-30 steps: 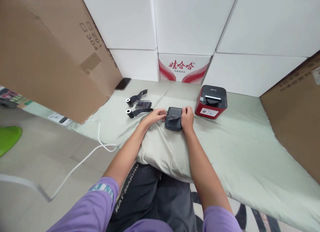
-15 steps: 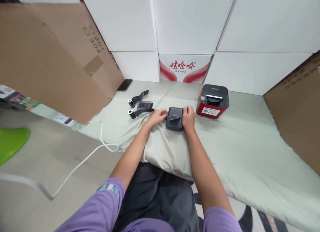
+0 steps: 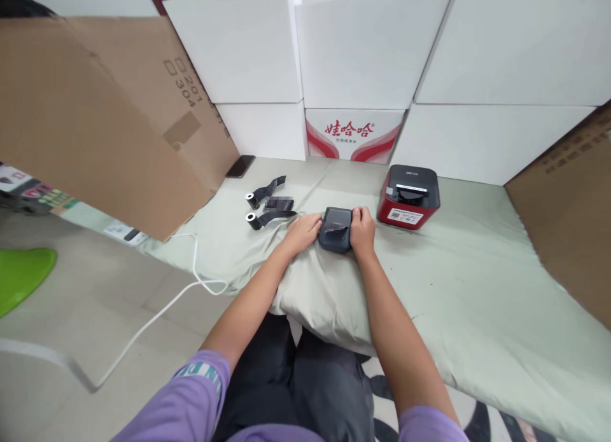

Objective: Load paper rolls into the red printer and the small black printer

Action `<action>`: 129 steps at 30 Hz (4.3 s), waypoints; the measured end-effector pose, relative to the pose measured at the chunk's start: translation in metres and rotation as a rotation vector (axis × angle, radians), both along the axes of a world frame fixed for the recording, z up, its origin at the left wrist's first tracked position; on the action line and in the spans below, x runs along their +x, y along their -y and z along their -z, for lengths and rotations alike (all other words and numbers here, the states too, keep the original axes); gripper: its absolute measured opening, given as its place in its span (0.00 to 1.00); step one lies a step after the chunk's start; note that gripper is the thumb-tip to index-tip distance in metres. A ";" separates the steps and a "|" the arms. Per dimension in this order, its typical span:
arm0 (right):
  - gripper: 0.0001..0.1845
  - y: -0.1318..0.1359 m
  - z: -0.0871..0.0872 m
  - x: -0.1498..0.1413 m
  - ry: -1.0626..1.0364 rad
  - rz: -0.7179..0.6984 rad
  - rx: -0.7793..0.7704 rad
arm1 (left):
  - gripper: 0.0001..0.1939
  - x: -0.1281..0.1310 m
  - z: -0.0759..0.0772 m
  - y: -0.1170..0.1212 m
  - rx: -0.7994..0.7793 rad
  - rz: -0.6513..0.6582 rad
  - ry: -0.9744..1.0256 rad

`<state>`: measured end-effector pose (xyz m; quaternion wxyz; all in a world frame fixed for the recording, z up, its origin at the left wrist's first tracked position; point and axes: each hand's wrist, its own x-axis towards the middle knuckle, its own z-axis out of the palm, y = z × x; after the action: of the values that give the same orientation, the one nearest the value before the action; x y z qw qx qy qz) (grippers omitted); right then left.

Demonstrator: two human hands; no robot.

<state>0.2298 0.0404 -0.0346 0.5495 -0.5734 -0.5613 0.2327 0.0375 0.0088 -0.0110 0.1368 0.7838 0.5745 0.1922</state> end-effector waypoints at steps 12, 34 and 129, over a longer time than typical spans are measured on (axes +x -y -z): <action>0.22 0.007 0.002 -0.012 -0.441 -0.109 -0.057 | 0.14 0.001 0.005 0.002 -0.027 0.036 0.245; 0.19 0.009 -0.001 -0.014 -0.732 -0.212 -0.145 | 0.16 0.007 0.011 -0.002 -0.071 0.018 0.577; 0.16 -0.009 0.008 -0.007 -0.349 -0.263 -0.005 | 0.06 -0.020 -0.029 -0.047 -0.869 0.063 0.531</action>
<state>0.2228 0.0490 -0.0424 0.6017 -0.4476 -0.5272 0.3996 0.0175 0.0558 0.0180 0.5971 0.5955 0.5230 0.1241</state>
